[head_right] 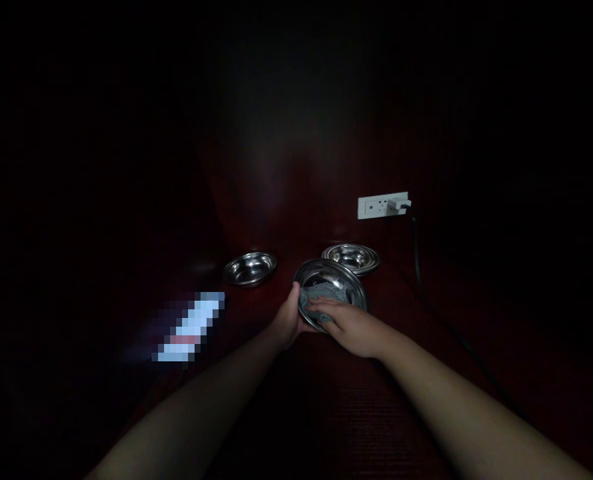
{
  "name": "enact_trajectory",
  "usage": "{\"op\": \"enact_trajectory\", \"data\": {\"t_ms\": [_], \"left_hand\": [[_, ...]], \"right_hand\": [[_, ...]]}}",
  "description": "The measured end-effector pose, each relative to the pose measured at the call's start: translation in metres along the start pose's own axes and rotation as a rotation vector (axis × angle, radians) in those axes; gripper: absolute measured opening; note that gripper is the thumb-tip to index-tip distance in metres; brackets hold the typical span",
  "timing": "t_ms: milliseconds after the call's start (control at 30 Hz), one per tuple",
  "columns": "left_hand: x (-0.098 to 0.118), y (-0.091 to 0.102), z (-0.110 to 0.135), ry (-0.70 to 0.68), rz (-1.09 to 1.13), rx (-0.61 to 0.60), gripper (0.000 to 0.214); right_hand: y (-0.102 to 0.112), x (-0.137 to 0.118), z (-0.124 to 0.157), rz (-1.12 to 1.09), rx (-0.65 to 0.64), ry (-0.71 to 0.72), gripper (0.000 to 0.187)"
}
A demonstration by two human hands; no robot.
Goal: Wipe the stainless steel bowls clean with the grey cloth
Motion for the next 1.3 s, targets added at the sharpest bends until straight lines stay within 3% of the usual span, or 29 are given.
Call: {"op": "enact_trajectory", "data": {"t_ms": [233,433,567,1300], "left_hand": [[0.003,-0.001,0.005,-0.019,0.018,-0.031,0.067],[0.006,-0.004,0.016,-0.147,0.004,-0.198,0.056],[0.006,-0.007,0.017,-0.174,0.031,-0.246,0.063],[0.004,-0.003,0.011,-0.149,-0.066,-0.072,0.055]], "right_hand": [[0.001,0.0,0.0,-0.025,0.027,0.016,0.04],[0.001,0.009,-0.002,-0.123,0.127,0.018,0.04],[-0.001,0.016,-0.003,-0.15,0.152,-0.005,0.04],[0.006,0.005,-0.003,-0.185,0.054,-0.002,0.039]]}}
Point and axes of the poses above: each hand's wrist, its own z-axis away from the middle knuckle, its own y-axis out of the back of the hand, x = y × z, the point moved 2 cm from there along -z, towards the middle knuckle, and after that the axes turned 3 degrees about y, right-handed, at the moved point
